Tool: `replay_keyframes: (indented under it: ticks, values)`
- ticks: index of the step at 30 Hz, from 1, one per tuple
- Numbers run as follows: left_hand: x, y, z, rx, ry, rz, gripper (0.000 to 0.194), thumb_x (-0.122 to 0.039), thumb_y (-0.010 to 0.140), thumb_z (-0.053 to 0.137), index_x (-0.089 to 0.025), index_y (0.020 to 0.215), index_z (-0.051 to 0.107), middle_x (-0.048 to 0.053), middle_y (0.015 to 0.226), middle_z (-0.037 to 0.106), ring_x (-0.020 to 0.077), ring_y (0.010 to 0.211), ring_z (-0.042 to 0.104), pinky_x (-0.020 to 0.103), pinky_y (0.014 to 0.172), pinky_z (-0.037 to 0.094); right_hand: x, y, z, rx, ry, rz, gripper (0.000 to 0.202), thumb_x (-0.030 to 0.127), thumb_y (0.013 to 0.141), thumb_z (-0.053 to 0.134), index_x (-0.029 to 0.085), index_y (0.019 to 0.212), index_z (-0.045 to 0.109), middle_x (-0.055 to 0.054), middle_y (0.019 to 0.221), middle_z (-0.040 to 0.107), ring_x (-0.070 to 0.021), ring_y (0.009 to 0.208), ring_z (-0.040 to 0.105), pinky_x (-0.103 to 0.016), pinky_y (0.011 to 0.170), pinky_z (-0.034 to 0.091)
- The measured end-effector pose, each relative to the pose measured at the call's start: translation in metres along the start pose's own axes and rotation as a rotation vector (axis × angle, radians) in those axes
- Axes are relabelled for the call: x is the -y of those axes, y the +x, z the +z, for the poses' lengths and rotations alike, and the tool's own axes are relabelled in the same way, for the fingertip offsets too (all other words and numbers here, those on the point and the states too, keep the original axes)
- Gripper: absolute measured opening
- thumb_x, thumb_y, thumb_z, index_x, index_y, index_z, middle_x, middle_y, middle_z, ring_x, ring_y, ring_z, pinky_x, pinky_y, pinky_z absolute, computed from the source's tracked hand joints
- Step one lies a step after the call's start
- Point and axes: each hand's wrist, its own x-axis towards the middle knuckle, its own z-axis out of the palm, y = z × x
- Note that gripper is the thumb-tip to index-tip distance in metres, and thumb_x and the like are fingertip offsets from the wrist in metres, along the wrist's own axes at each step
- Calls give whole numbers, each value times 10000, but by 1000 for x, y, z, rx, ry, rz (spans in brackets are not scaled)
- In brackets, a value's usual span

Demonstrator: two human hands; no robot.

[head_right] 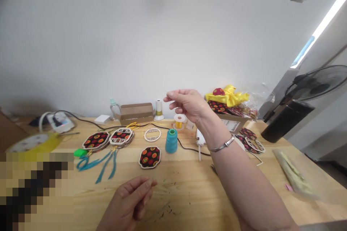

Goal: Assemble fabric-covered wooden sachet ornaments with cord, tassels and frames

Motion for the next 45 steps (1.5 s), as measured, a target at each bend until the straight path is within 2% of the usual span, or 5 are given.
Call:
replay_keyframes:
  ticks: [11,19,28,34,45]
  values:
    - [-2,-4,-1,34,4,-4,305,-376,616,764,-102,733,698,-64,468,397,17,411,255,170,393,144,-85,-129,-55,82,-1625,220,192,175,817,459,145,778,645,-124,837,671,-227,780,631,-298,679,427]
    - [-1,1,5,34,11,0,282,-355,640,747,-99,746,696,-63,478,392,18,423,252,166,396,150,-167,-221,-112,-132,-1651,200,319,38,725,400,126,938,621,-162,899,657,-262,844,612,-389,771,468]
    - [-2,-1,5,12,82,3,290,-367,654,730,-97,755,694,-61,482,394,19,420,251,174,399,148,-150,-214,-101,-301,-1318,283,318,305,722,520,142,981,606,-148,969,636,-276,810,627,-373,696,498]
    - [-2,-1,5,20,138,46,295,-381,679,701,-95,748,693,-69,460,365,24,402,239,191,398,138,-118,-203,-37,19,-476,335,327,401,724,599,176,960,581,-72,862,614,-206,780,577,-296,672,481]
    - [5,-3,-4,-21,166,158,239,-361,746,660,-127,777,697,-73,490,334,38,432,259,208,429,172,-108,-189,-4,321,-532,455,157,304,745,585,171,825,601,-10,698,557,-128,625,420,-212,533,335]
